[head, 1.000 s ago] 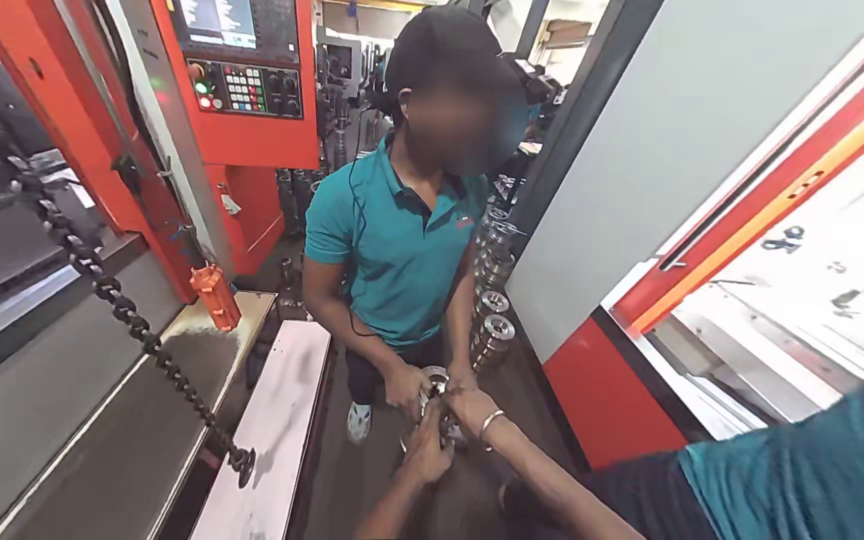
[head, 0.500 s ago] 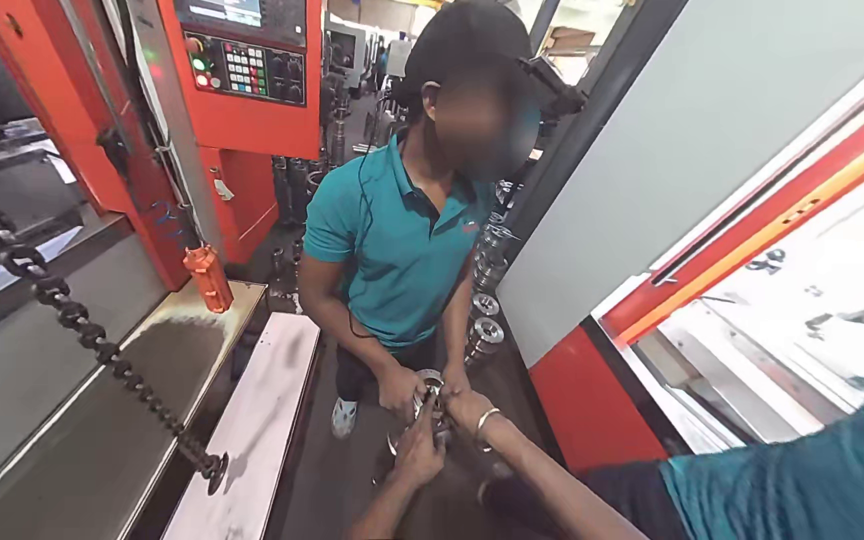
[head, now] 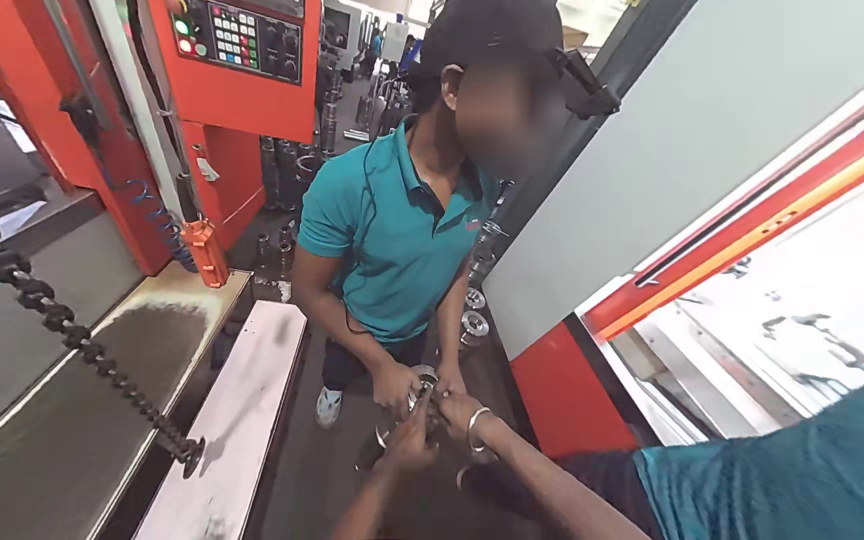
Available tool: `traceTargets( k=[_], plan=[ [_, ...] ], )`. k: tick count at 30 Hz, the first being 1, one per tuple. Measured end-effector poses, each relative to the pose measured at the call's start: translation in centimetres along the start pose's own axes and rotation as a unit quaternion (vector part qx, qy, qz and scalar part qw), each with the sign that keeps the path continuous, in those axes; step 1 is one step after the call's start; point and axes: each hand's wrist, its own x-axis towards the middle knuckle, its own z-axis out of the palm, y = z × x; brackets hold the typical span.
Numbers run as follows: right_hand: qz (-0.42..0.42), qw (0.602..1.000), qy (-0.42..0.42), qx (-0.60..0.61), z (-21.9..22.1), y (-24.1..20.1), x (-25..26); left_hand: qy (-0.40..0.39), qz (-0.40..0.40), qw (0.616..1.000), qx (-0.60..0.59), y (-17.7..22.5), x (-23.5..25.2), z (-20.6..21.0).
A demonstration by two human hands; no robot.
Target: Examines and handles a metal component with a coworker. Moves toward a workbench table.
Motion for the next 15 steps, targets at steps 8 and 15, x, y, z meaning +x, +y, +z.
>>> traceTargets(
  k=[8,15],
  plan=[
    [0.069,0.995,-0.004,0.068,0.3,-1.3,-0.2,0.043,0.038,0.998,0.016,-0.8,-0.3,0.9],
    [0.097,0.985,0.006,0.146,0.9,-2.5,-0.5,-0.020,0.006,1.000,0.014,-0.4,-0.9,0.0]
  ],
)
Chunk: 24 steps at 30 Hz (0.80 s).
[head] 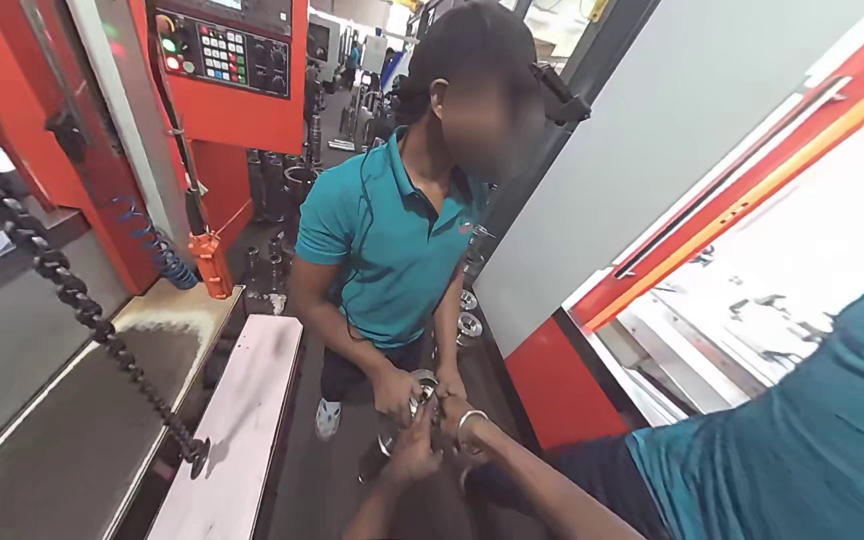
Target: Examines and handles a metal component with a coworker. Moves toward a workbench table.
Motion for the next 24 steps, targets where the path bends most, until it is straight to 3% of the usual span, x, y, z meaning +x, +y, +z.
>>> traceTargets(
  k=[6,11,17,21,24],
  plan=[
    [-0.024,0.997,0.002,-0.079,-2.3,0.2,-3.1,-0.063,-0.027,0.992,0.110,0.7,-0.1,-1.0],
    [-0.087,0.985,0.093,0.115,-2.3,5.4,-3.7,-0.096,-0.065,0.966,0.231,3.8,0.6,-2.4],
    [-0.082,0.955,0.081,0.274,3.8,11.4,0.1,-0.107,-0.106,0.943,0.297,6.4,2.2,-3.0],
    [-0.102,0.915,0.083,0.382,9.2,15.2,2.7,-0.044,-0.070,0.939,0.334,5.4,2.9,-1.7],
    [-0.027,0.872,0.053,0.486,13.0,17.2,4.8,-0.006,-0.049,0.934,0.353,4.4,3.8,-0.7]
  ],
)
